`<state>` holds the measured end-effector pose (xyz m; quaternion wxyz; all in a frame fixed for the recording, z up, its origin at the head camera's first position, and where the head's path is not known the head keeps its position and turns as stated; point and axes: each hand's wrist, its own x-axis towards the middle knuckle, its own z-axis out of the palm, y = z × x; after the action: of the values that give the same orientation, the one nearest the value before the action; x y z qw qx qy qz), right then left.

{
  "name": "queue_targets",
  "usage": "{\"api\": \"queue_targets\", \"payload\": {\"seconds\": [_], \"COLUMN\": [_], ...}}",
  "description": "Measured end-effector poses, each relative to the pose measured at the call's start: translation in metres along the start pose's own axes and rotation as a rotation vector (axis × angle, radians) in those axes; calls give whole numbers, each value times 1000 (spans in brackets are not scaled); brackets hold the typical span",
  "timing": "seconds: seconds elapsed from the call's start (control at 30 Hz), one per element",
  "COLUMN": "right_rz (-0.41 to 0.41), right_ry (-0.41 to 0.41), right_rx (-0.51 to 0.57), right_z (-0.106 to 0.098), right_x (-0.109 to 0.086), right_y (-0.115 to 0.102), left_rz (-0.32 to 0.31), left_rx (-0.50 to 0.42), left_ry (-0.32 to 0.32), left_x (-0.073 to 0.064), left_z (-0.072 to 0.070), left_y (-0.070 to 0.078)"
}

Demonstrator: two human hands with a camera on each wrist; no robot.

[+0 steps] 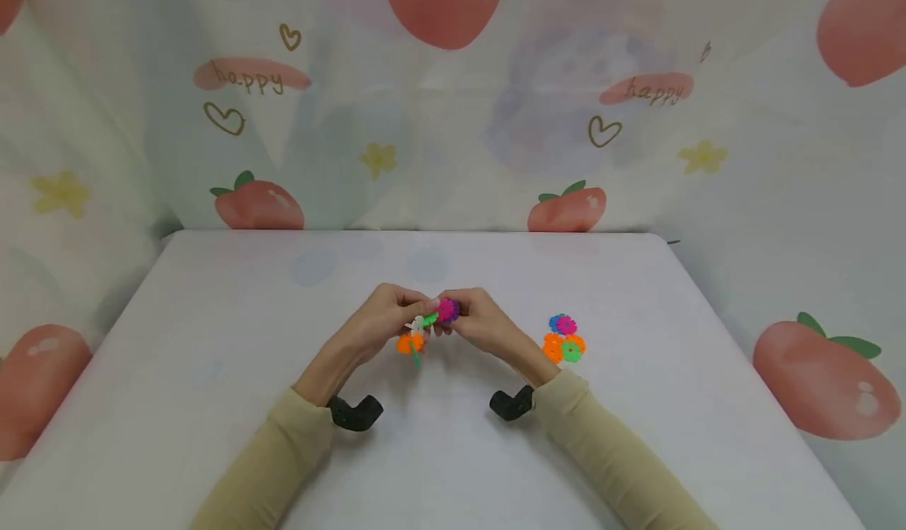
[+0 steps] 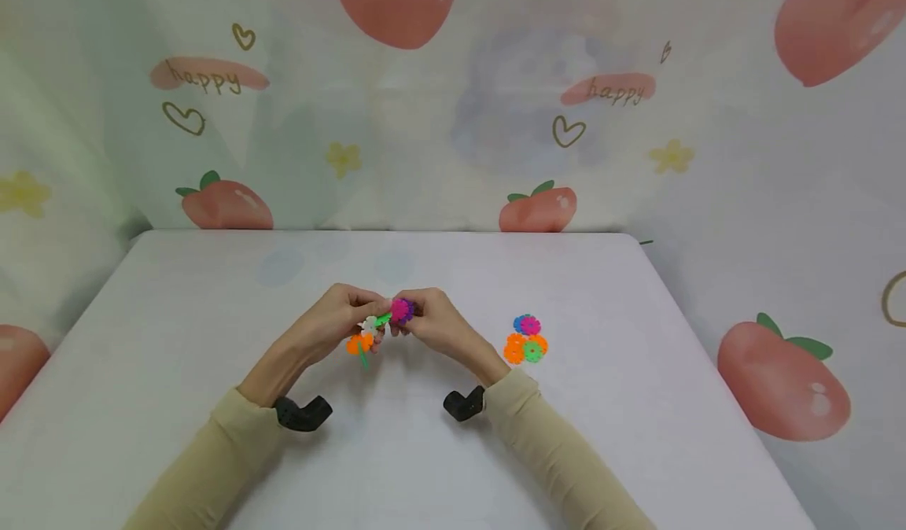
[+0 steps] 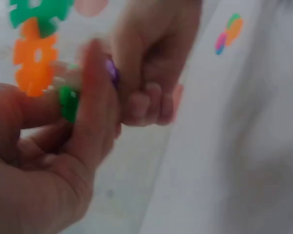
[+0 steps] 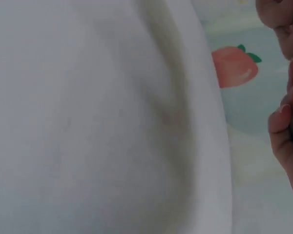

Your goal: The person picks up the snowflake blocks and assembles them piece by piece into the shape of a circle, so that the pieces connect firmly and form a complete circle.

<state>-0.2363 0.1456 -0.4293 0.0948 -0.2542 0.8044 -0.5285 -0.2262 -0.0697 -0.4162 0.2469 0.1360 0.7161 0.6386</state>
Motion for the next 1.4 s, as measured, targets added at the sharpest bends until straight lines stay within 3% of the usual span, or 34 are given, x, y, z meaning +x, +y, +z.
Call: {"api": "queue_targets", "payload": {"seconds": [0.17,0.33,0.53,0.77,0.97,1.17,1.4], "right_rz": [-16,61,93,134,216,262,294], "right_ry": [97,30,-59,-96,-119,-104,-109], "right_rx": [-81,51,208,229,319,420,434], "right_z": [7,5,1,-1,-1,-1,4], "right_x": [10,10,7,3,5,7,8], "right_y": [-5,0,7,11,13,16,15], "left_rz": [-26,-29,-16,-20,33,43,32], "left_rx": [38,82,77,120,138,136,193], "left_ry": [91,99,41,-35,-85,-96,-67], "left_x": [-2,1,-3,1,1,2,0], "left_z": [-3,-5,-11,-13,-10,-8,-5], "left_y": [6,-2,-6,-13,-15,-13,-13]}}
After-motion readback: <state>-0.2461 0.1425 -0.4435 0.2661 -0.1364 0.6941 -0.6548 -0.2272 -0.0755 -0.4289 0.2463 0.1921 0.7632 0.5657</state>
